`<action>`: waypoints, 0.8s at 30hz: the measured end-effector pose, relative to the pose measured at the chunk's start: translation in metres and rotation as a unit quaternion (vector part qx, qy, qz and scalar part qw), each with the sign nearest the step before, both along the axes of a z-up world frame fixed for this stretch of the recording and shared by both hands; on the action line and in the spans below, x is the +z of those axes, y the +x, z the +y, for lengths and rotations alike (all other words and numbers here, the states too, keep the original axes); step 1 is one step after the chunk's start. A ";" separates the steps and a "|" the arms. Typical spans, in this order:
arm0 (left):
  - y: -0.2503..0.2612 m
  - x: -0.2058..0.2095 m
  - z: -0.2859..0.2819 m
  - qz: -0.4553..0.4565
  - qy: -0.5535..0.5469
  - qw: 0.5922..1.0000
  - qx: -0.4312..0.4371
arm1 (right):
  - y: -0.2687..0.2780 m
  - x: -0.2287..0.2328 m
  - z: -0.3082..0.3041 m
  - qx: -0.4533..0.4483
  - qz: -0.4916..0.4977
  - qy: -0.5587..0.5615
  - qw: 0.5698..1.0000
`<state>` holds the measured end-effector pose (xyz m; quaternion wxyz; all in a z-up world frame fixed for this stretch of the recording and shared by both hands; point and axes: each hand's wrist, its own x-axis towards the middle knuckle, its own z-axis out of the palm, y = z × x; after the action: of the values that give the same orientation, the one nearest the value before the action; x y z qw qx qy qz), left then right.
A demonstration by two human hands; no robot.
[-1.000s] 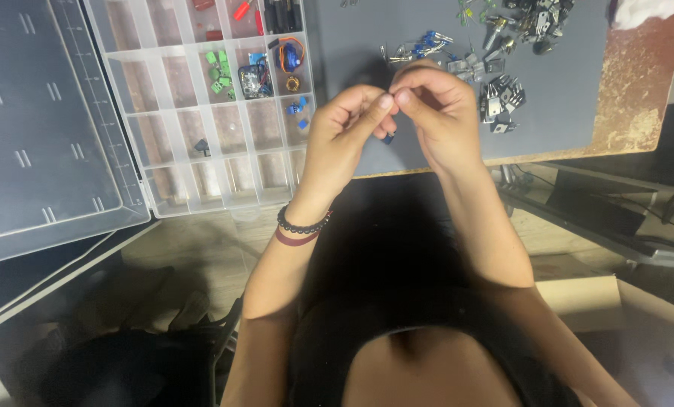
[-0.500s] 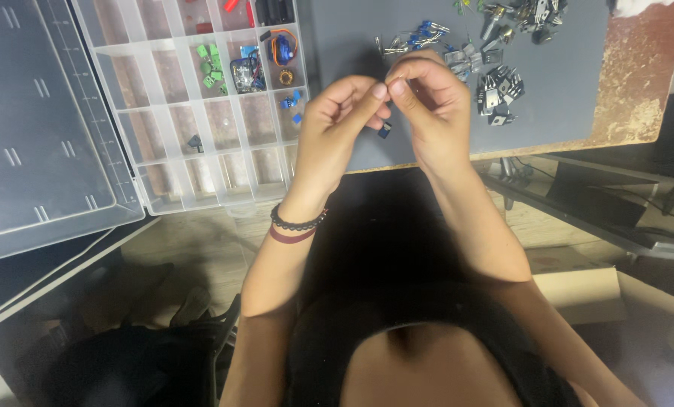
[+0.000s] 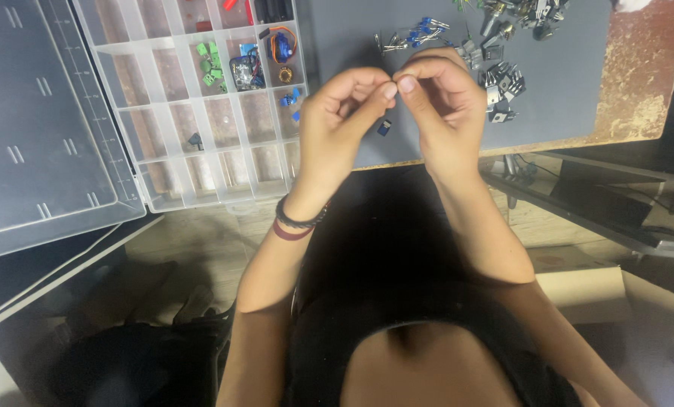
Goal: The person sorts small plastic parts from a compartmentalized storage box onto a gray work mat. They pick up individual pieces, separate them by type and color, and place them into small piles on the mat. The person handles green, blue, and black parts throughout the task.
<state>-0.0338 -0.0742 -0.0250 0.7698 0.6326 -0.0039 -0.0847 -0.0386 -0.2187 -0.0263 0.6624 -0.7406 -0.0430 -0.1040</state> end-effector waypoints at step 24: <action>0.004 -0.009 0.010 0.166 -0.122 0.975 -0.081 | -0.009 -0.009 -0.005 -0.008 0.038 0.039 0.999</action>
<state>-0.0294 -0.0642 -0.0338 0.8218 0.5083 0.0623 -0.2499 -0.0475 -0.2236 -0.0357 0.6911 -0.7180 -0.0081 -0.0829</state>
